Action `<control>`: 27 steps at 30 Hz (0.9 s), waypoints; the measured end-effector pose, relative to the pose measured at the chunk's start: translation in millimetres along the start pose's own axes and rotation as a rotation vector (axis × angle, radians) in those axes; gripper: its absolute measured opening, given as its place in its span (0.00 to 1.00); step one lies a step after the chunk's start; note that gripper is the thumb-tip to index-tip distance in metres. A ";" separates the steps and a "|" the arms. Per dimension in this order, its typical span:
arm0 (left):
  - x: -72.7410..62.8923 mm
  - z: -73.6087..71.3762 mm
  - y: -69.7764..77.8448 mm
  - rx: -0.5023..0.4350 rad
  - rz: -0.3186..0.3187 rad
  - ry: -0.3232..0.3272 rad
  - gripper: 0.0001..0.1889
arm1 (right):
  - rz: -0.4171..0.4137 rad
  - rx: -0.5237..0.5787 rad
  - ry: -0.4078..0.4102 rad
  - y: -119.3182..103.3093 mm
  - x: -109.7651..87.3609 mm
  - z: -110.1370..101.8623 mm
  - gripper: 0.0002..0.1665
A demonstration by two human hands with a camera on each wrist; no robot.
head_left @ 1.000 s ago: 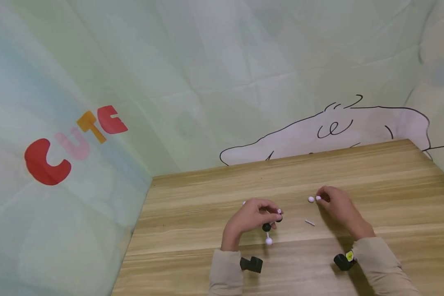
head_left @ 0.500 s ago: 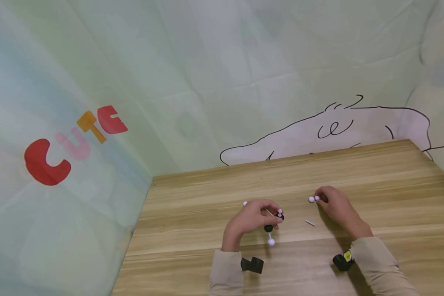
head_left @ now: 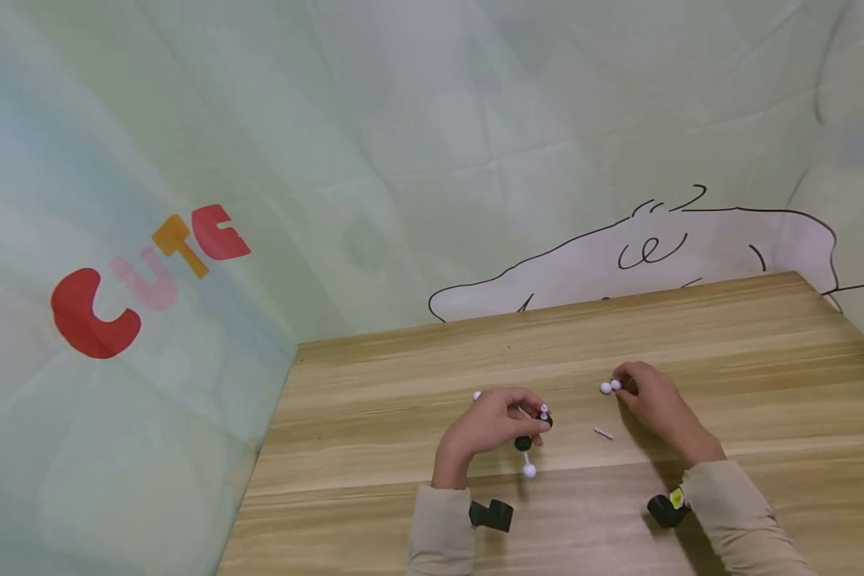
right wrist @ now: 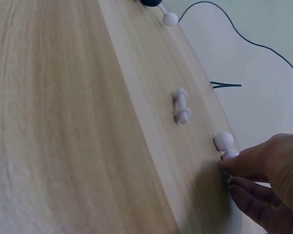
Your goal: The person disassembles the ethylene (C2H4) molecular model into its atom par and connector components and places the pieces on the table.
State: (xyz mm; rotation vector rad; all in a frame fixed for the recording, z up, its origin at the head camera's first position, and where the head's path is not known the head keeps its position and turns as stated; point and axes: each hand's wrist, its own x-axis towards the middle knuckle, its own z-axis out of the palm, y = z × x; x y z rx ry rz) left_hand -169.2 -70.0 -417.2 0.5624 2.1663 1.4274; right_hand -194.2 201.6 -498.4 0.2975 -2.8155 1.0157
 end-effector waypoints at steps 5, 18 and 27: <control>-0.4 -0.2 1.6 0.009 -0.005 0.003 0.11 | 0.043 0.041 -0.036 -2.7 -2.4 -4.0 0.16; 0.5 0.3 3.2 0.041 0.024 -0.014 0.09 | -0.041 0.177 -0.027 -68.1 -8.3 -30.8 0.20; 0.9 0.2 6.7 0.071 0.067 -0.030 0.08 | -0.154 0.310 -0.192 -107.9 -18.3 -28.2 0.10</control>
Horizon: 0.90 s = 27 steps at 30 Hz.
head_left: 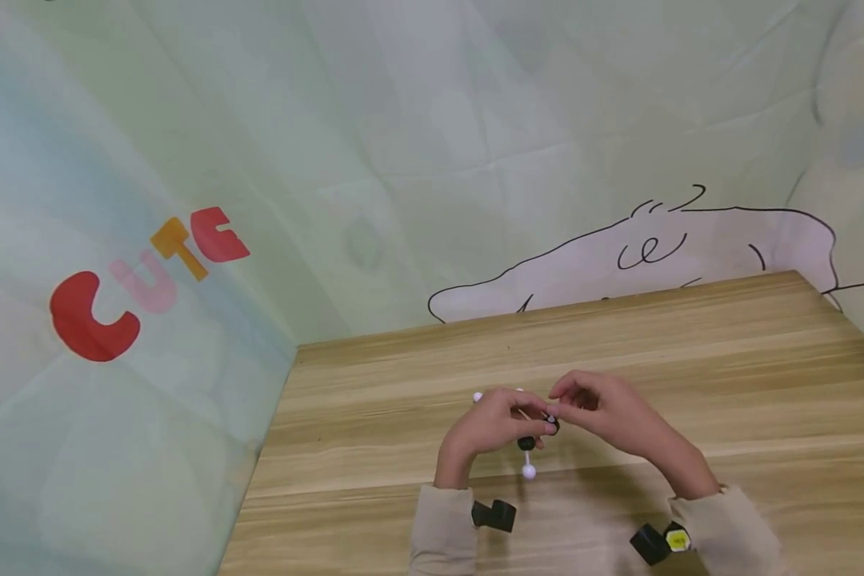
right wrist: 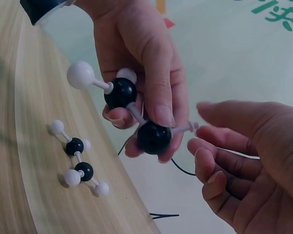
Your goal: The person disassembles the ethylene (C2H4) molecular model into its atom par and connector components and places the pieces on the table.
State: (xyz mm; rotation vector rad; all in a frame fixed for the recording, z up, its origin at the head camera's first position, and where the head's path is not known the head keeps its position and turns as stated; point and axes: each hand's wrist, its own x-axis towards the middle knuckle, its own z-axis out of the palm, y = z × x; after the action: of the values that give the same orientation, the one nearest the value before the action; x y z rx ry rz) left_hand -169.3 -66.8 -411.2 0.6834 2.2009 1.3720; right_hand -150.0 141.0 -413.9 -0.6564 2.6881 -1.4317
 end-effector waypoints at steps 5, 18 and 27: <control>-0.5 0.4 -1.6 -0.023 -0.010 -0.014 0.08 | -0.025 0.008 -0.015 -0.7 0.7 7.2 0.03; 1.0 0.2 -3.1 0.030 -0.002 -0.026 0.06 | -0.048 0.004 -0.042 -2.8 2.2 11.4 0.03; -0.4 -2.3 -4.0 -0.003 -0.002 -0.095 0.06 | -0.043 0.050 -0.050 -3.2 1.4 11.0 0.03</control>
State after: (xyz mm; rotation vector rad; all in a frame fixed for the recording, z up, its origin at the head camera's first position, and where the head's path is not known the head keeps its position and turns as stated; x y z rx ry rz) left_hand -171.0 -70.1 -413.8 0.7300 2.1244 1.3150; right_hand -147.8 130.2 -417.5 -0.7408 2.6076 -1.4664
